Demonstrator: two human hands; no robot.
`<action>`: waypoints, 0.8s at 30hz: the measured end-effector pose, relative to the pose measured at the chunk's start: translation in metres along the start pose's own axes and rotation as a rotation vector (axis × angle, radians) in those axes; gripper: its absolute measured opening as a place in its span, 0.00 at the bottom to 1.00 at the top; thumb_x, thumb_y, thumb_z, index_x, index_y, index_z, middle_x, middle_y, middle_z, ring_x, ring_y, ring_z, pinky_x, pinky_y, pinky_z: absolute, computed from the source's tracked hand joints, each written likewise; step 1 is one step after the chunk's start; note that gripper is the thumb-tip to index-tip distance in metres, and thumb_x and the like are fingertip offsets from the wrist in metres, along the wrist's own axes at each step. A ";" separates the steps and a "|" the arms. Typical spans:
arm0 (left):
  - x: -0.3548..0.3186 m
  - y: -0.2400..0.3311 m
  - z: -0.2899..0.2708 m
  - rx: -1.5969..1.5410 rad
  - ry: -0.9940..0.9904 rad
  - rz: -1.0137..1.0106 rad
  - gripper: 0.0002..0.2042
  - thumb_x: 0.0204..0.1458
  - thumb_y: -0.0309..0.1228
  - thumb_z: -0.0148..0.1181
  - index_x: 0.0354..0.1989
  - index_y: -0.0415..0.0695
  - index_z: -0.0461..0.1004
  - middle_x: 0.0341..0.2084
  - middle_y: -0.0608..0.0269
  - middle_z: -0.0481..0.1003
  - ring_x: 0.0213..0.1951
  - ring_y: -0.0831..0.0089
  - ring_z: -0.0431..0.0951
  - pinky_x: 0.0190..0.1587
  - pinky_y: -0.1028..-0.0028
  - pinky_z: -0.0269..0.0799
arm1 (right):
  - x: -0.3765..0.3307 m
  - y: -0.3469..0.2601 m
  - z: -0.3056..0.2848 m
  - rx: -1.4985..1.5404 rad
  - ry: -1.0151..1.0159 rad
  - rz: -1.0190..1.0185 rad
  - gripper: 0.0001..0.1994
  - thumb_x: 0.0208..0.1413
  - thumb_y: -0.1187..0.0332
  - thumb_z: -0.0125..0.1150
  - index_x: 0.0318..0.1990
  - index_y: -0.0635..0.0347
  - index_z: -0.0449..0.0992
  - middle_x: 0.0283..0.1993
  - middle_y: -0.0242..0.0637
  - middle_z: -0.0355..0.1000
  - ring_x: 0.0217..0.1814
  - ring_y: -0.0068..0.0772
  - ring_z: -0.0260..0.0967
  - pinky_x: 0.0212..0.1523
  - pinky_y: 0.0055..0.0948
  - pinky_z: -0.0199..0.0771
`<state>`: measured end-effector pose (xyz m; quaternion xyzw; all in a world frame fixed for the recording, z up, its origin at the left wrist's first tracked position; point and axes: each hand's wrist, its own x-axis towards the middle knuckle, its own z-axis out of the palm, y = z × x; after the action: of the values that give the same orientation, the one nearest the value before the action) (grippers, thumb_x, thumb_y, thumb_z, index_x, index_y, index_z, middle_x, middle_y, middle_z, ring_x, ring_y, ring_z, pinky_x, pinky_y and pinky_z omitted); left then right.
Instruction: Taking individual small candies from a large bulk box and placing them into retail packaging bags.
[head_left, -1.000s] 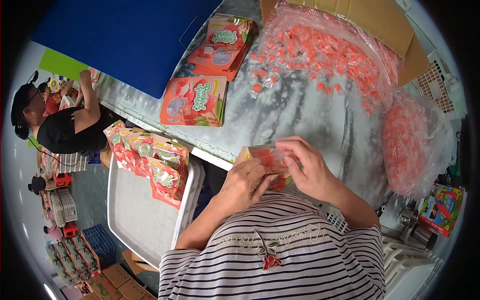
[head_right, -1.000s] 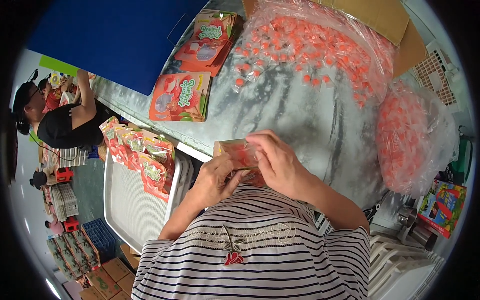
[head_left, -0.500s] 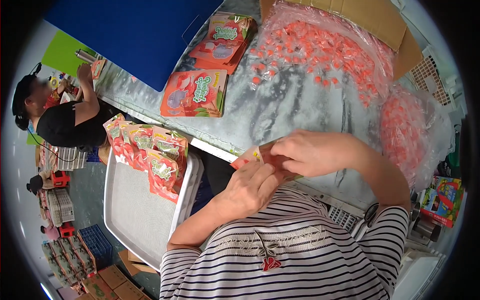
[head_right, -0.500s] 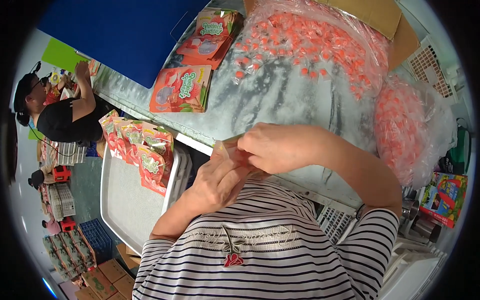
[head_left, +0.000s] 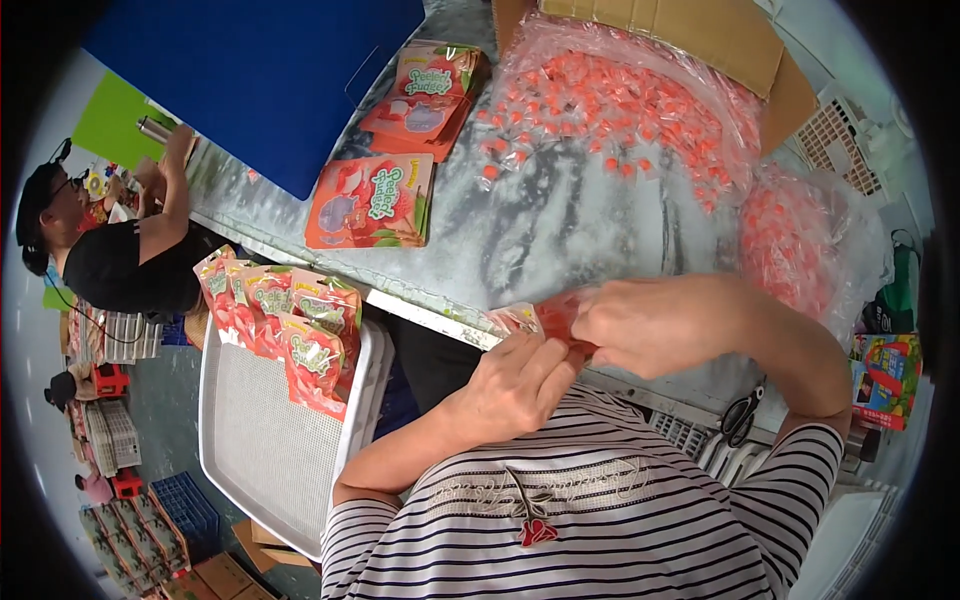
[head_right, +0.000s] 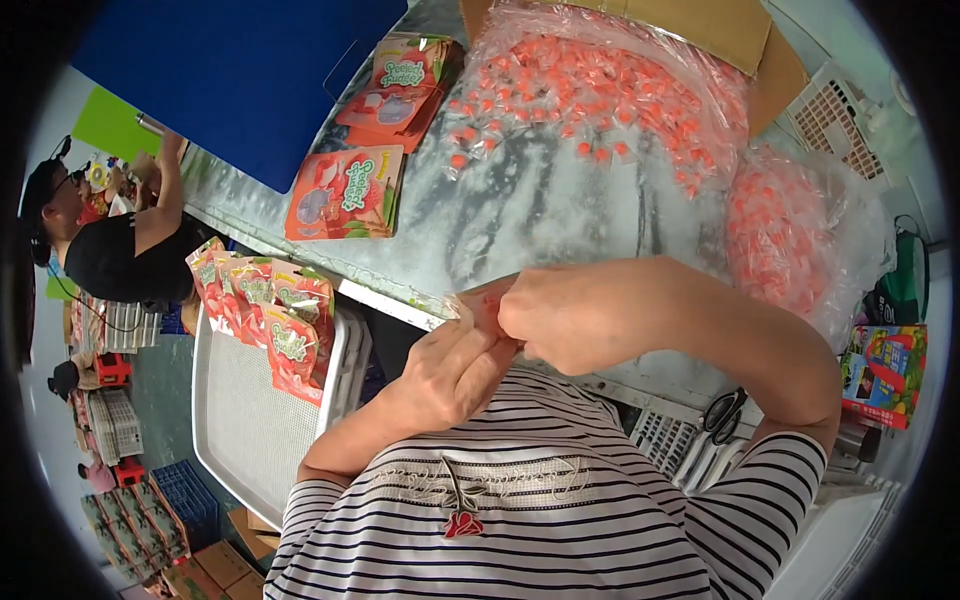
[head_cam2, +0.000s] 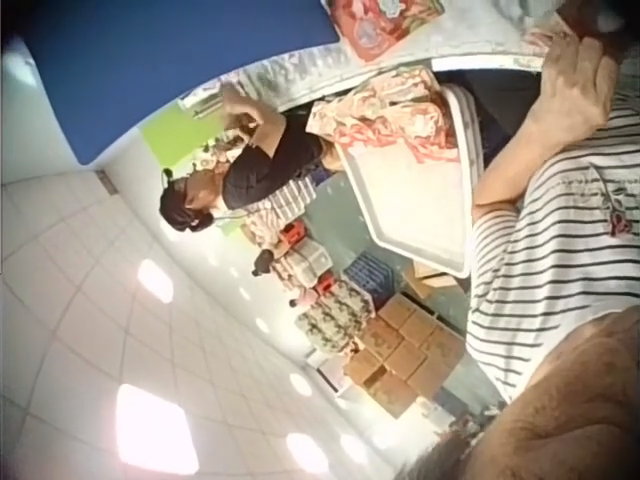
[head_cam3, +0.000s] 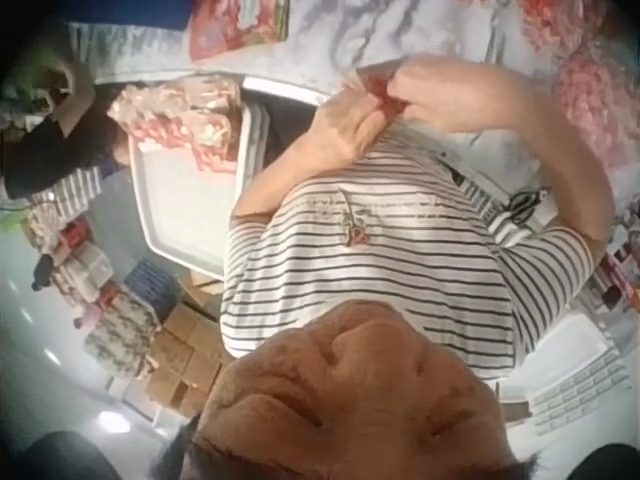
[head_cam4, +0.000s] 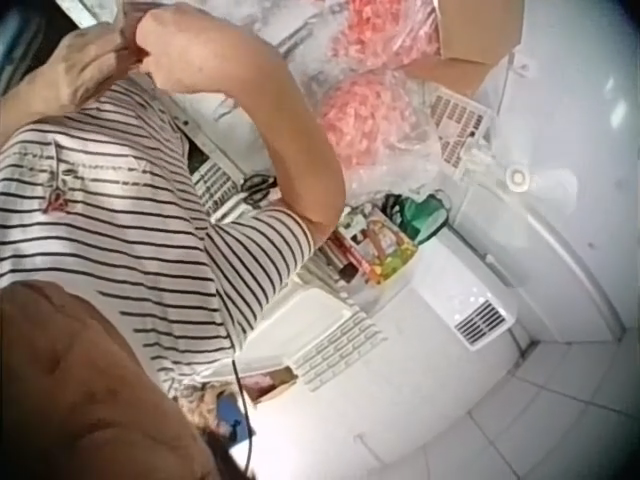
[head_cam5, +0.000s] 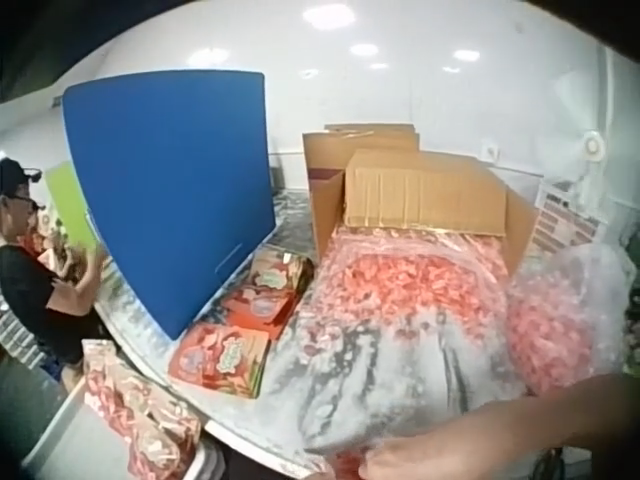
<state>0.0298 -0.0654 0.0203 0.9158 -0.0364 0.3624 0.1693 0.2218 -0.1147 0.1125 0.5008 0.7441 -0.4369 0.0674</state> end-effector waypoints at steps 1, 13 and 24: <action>0.000 0.000 0.001 -0.003 -0.001 0.002 0.14 0.30 0.24 0.58 0.30 0.33 0.73 0.24 0.58 0.68 0.23 0.68 0.70 0.25 0.72 0.66 | 0.002 0.000 -0.002 0.021 -0.062 -0.039 0.10 0.54 0.69 0.53 0.30 0.69 0.69 0.31 0.51 0.69 0.42 0.52 0.68 0.45 0.42 0.67; -0.013 0.003 0.001 -0.056 -0.111 0.067 0.15 0.33 0.25 0.57 0.33 0.31 0.74 0.27 0.55 0.70 0.28 0.64 0.73 0.33 0.68 0.72 | 0.034 0.015 0.043 -0.002 -0.139 0.002 0.14 0.52 0.64 0.59 0.37 0.70 0.70 0.39 0.50 0.70 0.43 0.46 0.69 0.41 0.40 0.71; -0.009 -0.008 -0.028 -0.045 0.239 0.014 0.13 0.34 0.16 0.66 0.32 0.28 0.75 0.25 0.51 0.74 0.26 0.61 0.77 0.33 0.63 0.78 | -0.017 0.022 0.063 0.367 0.907 -0.128 0.53 0.29 0.60 0.81 0.65 0.67 0.54 0.64 0.50 0.59 0.65 0.44 0.60 0.63 0.38 0.60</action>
<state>0.0060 -0.0488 0.0309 0.8616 -0.0307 0.4694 0.1906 0.2263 -0.1695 0.0706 0.5975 0.6384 -0.3020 -0.3797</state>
